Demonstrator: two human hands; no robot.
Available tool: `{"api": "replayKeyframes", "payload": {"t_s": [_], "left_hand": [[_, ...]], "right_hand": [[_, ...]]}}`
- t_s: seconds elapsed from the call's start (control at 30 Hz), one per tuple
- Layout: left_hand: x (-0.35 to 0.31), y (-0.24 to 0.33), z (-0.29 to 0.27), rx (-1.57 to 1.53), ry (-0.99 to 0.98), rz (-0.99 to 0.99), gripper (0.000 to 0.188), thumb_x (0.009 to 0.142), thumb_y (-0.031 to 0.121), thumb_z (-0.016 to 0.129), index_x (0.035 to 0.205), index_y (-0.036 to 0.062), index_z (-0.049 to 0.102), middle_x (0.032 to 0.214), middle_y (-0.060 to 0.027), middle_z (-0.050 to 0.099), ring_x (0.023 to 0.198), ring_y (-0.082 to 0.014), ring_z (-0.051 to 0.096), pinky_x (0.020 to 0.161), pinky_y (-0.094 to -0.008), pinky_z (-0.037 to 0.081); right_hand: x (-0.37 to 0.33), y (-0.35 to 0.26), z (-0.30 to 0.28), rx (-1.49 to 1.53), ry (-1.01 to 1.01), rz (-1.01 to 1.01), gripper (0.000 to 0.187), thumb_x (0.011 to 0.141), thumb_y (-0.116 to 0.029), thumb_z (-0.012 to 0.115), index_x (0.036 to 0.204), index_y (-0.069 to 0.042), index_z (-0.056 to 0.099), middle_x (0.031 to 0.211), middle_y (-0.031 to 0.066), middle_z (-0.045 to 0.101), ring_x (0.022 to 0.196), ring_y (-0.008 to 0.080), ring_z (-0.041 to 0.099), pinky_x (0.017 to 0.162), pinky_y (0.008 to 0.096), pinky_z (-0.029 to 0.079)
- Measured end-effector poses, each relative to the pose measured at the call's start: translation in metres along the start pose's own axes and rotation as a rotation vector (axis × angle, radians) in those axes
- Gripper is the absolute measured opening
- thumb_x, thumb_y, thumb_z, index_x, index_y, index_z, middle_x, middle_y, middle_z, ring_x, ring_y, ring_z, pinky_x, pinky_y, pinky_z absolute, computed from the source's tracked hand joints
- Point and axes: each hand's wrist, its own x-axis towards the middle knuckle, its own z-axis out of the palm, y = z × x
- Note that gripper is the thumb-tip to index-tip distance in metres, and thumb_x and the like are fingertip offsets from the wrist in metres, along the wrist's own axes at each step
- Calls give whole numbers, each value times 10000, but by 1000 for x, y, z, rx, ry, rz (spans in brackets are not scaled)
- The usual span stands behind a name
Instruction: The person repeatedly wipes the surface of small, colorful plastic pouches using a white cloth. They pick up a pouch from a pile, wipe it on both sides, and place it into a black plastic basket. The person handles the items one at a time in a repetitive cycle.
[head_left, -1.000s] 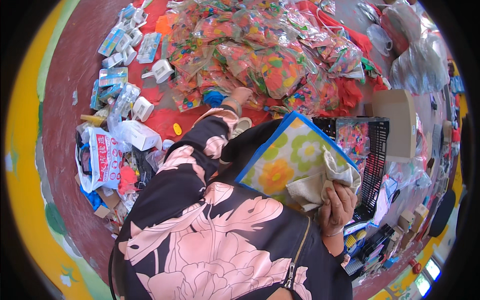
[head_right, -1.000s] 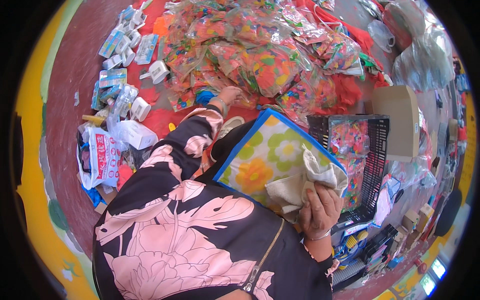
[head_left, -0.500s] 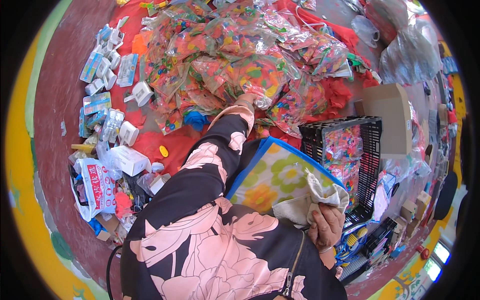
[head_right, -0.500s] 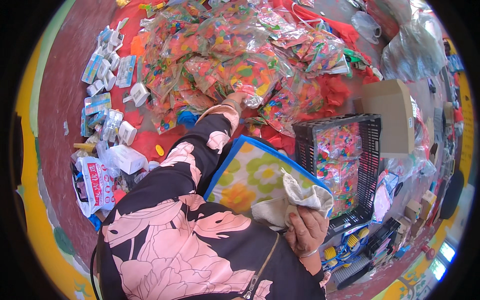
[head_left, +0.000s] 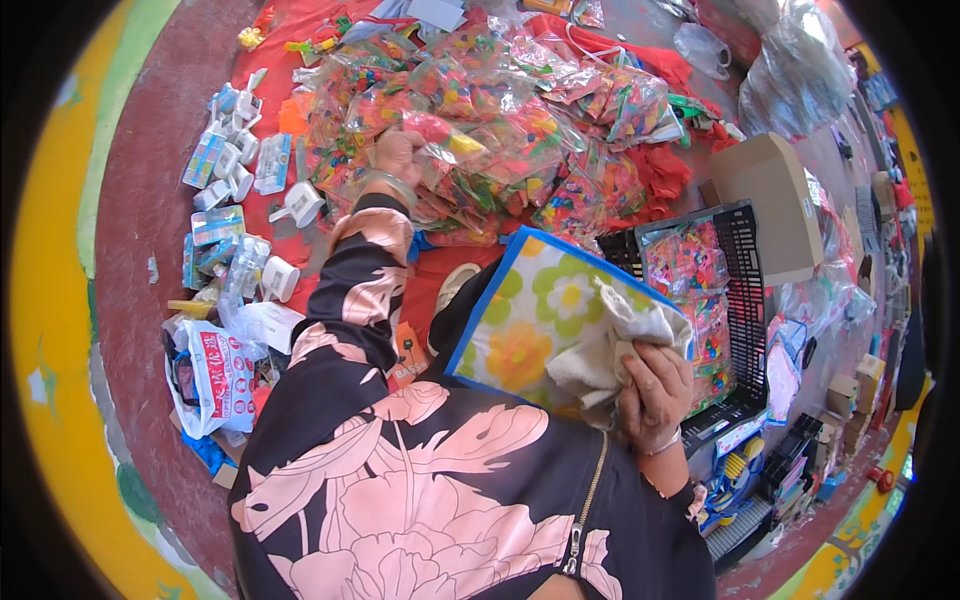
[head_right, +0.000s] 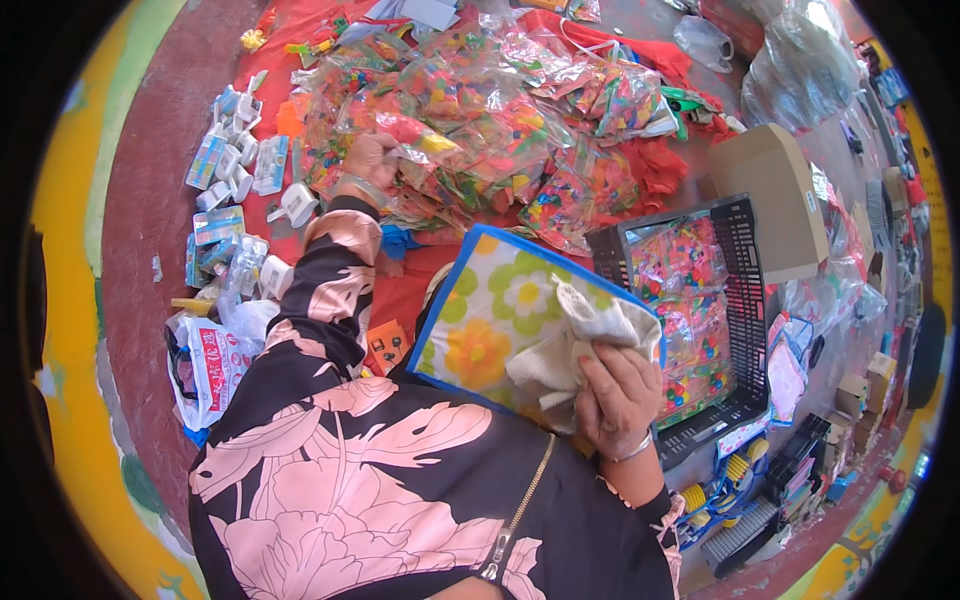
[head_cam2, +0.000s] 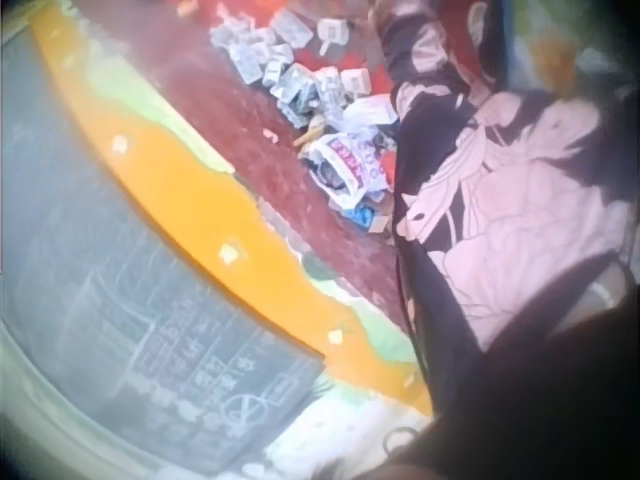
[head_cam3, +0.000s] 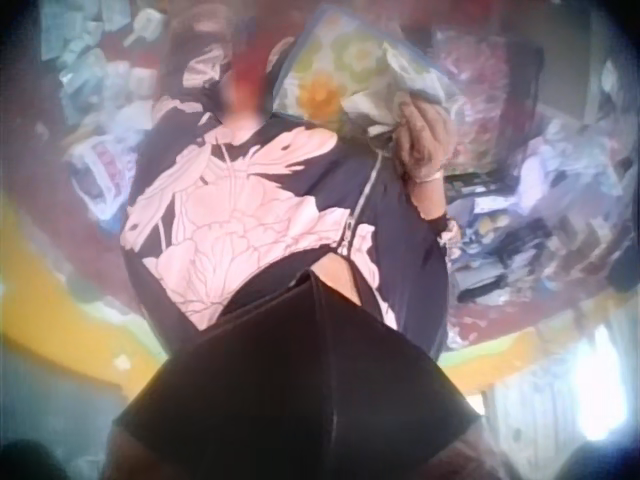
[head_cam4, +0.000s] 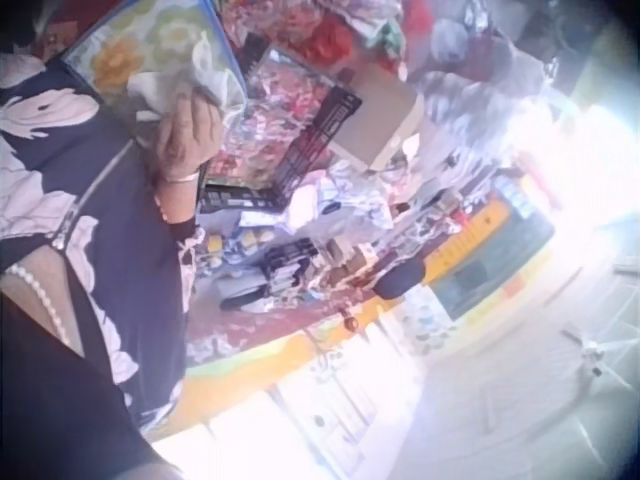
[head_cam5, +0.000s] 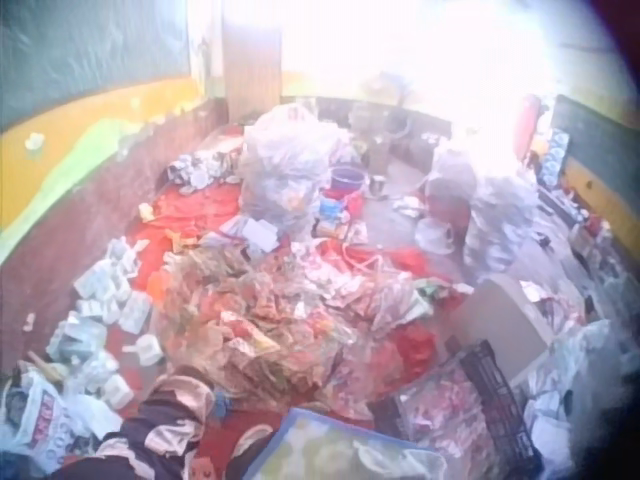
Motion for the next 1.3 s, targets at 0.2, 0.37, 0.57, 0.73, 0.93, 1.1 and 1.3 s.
{"api": "replayKeyframes", "payload": {"t_s": [0.2,0.37,0.57,0.73,0.93,1.1,1.3], "left_hand": [[-125,102,80,-48,-246,147,410,688,-138,482,1071,0,530,925,-96,618,779,-214,627,673,-318,518],[-229,121,127,194,-582,279,549,719,-120,417,1252,5,467,1076,-148,609,908,-248,640,757,-338,546],[-313,90,152,591,-722,510,575,720,-120,405,1279,4,453,1131,-147,595,998,-247,624,861,-361,527],[-332,53,157,4,-831,-70,616,734,-138,431,1331,13,407,1202,-118,564,1127,-207,546,960,-338,437],[-340,52,149,-85,-895,-306,554,795,-93,459,1338,-40,361,1263,-153,517,1186,-242,504,1004,-377,399],[-333,49,133,-83,-716,-457,484,876,24,475,1335,-62,347,1243,-173,527,1130,-264,548,972,-385,435],[-337,47,130,-64,-715,-440,428,862,36,506,1276,-34,422,1201,-161,559,1096,-261,572,946,-380,464]], "right_hand": [[5,-13,4,67,108,-82,207,625,29,558,768,-83,658,959,92,668,813,247,634,689,340,462],[-4,-4,0,498,-74,136,161,697,-28,592,834,-47,674,724,57,633,674,178,601,631,286,463],[3,-14,-47,1256,-127,504,566,866,-384,608,1229,31,483,807,47,620,652,111,574,615,243,467],[-7,-27,-57,1495,150,978,260,863,-137,621,1086,-16,563,847,59,642,589,115,596,534,199,477],[-25,-14,-64,1303,102,872,195,861,-35,586,1050,3,612,840,73,659,591,99,612,537,218,507],[-21,-9,-68,1216,-77,813,166,866,-41,573,1000,14,654,807,58,664,605,90,612,530,219,494],[-12,-10,-64,1363,34,896,215,777,44,551,968,34,648,849,108,672,709,155,649,653,267,526]]}}
